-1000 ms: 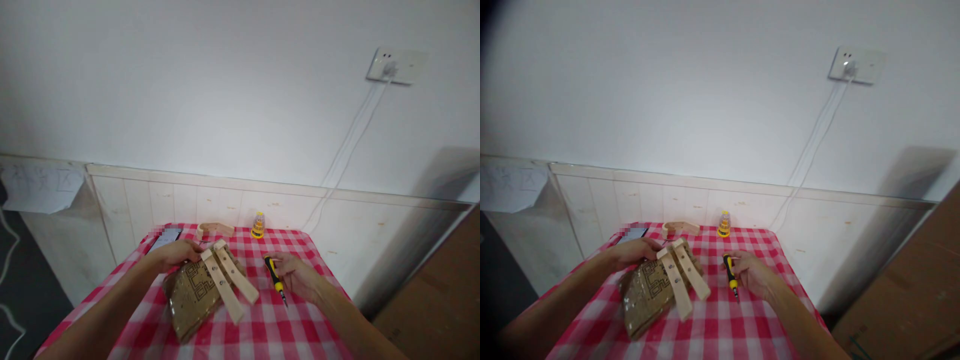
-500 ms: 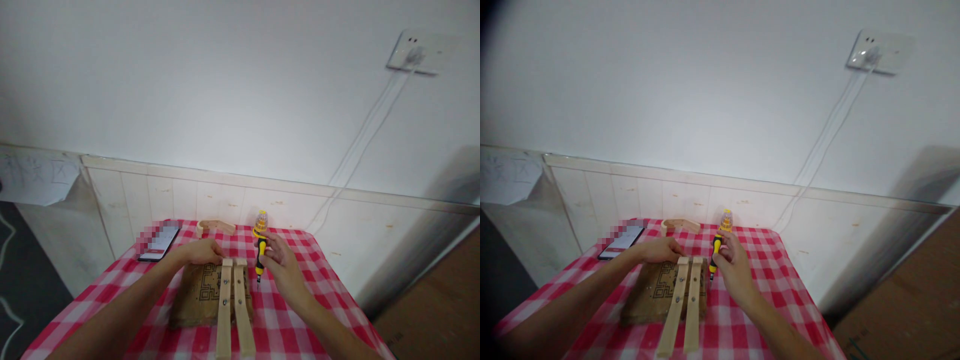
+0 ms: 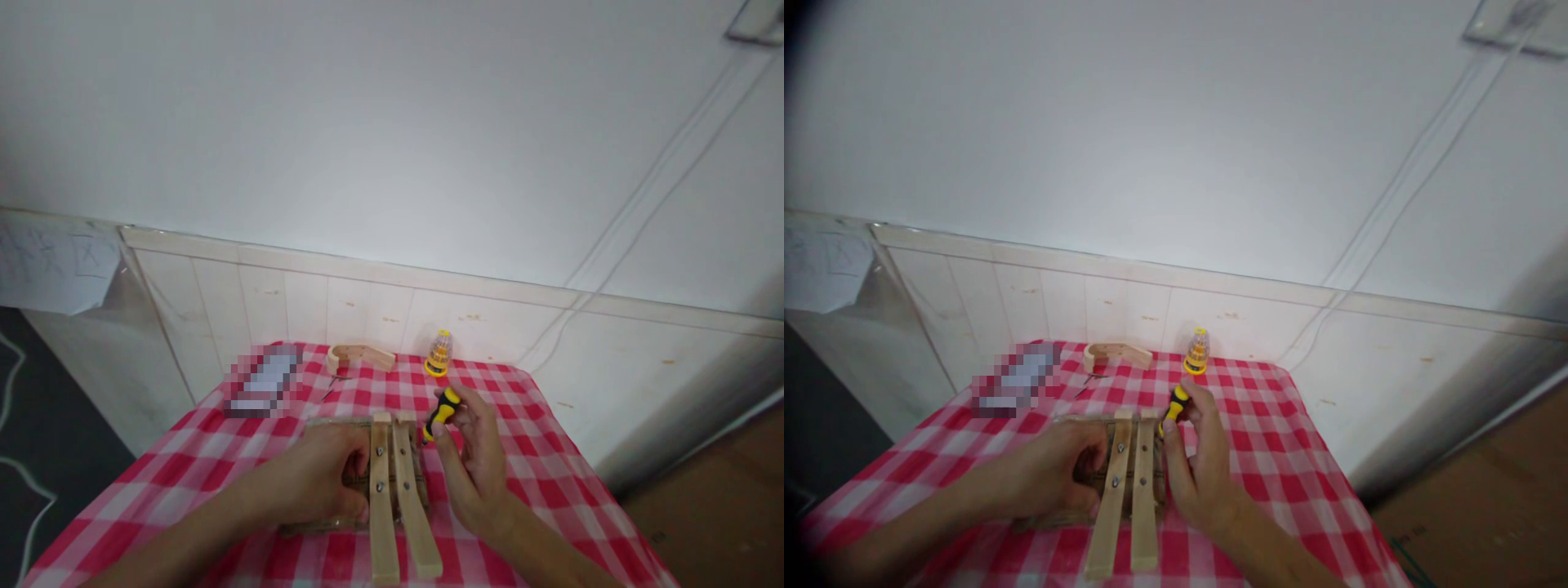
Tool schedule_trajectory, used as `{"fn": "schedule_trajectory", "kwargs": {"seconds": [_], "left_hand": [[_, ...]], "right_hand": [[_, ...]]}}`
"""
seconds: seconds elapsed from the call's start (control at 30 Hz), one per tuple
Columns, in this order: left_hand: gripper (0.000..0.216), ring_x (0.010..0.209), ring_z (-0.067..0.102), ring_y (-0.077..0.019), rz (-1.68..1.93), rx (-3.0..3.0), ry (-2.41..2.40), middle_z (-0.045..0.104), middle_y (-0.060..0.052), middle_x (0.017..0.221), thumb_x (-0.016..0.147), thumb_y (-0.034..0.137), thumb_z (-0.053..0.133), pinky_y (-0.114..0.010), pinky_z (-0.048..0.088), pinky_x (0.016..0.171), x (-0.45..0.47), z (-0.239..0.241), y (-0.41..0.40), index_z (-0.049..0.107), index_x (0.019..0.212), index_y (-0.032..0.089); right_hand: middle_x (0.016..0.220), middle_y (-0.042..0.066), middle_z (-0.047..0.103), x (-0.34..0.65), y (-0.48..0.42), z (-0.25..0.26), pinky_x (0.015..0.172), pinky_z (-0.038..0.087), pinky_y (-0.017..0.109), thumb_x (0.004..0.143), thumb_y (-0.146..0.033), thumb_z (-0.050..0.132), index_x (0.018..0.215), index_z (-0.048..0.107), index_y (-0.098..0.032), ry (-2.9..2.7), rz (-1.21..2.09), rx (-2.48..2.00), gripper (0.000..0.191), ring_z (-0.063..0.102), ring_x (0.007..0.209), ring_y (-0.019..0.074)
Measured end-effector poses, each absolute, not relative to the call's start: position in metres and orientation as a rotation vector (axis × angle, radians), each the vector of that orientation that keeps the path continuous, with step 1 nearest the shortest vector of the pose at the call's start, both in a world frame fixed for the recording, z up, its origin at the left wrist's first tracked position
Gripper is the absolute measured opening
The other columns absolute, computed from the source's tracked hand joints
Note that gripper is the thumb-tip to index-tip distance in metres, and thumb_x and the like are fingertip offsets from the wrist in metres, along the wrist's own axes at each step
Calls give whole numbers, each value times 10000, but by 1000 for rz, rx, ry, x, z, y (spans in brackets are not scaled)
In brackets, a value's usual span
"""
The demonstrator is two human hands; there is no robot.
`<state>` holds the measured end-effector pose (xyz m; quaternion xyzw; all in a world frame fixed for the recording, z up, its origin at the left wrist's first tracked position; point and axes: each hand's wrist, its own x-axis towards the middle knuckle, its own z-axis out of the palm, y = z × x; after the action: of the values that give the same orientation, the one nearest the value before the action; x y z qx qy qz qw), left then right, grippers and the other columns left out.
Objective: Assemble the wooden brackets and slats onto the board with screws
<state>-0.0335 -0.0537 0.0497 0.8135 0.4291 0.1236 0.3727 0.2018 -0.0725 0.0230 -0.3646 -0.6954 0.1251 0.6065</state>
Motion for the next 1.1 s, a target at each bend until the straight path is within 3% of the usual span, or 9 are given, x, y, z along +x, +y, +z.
{"fn": "schedule_trajectory", "kwargs": {"seconds": [0.1, 0.2, 0.37, 0.53, 0.6, 0.8, 1.1], "left_hand": [[367, 644, 412, -109, 371, 2100, 1116, 526, 60, 738, 644, 391, 807, -225, 251, 522, -31, 40, -52, 507, 735, 200], [291, 629, 415, -106, 393, 2098, 1111, 541, 65, 717, 652, 289, 775, -221, 253, 516, -32, 34, -50, 509, 725, 197], [88, 685, 575, -137, 542, 2018, 1104, 645, 37, 758, 811, 170, 584, -220, 405, 605, -33, 28, -49, 610, 888, 205], [290, 1019, 680, -187, 672, 2211, 1015, 739, -16, 1112, 943, 182, 501, -287, 501, 902, -32, 21, -48, 687, 1146, 274], [310, 1076, 680, -198, 654, 2266, 1000, 730, -24, 1174, 967, 213, 498, -302, 510, 946, -32, 19, -48, 688, 1197, 296], [428, 1089, 687, -216, 582, 2473, 936, 702, -61, 1253, 986, 205, 451, -331, 539, 961, -32, 19, -48, 616, 1365, 316], [349, 992, 690, -211, 535, 2459, 969, 713, -59, 1166, 993, 206, 430, -327, 530, 908, -29, 23, -50, 657, 1248, 278]], "right_hand": [[1314, 147, 585, 199, -76, 15, 834, 604, 419, 1033, -215, 504, 1463, 403, -301, -1612, 371, -833, 450, 675, 1104, 259], [1354, 156, 575, 195, -78, 10, 842, 604, 419, 1048, -246, 493, 1476, 377, -311, -1591, 432, -841, 448, 671, 1139, 264], [1170, 95, 649, 195, -77, 4, 822, 597, 378, 1055, -303, 505, 1464, 411, -323, -1496, 475, -903, 421, 695, 987, 211], [1070, 55, 648, 197, -75, 1, 804, 587, 356, 1050, -330, 517, 1459, 427, -325, -1457, 469, -948, 419, 669, 881, 181], [1074, 61, 648, 197, -75, -1, 791, 586, 355, 1051, -337, 510, 1468, 418, -318, -1467, 476, -974, 428, 665, 874, 184], [1113, 91, 636, 196, -77, -9, 788, 583, 375, 1053, -348, 492, 1470, 417, -284, -1470, 464, -1046, 429, 667, 920, 209], [1136, 99, 632, 197, -75, -15, 785, 582, 378, 1051, -354, 492, 1490, 415, -272, -1453, 463, -1061, 453, 662, 930, 215]]}}
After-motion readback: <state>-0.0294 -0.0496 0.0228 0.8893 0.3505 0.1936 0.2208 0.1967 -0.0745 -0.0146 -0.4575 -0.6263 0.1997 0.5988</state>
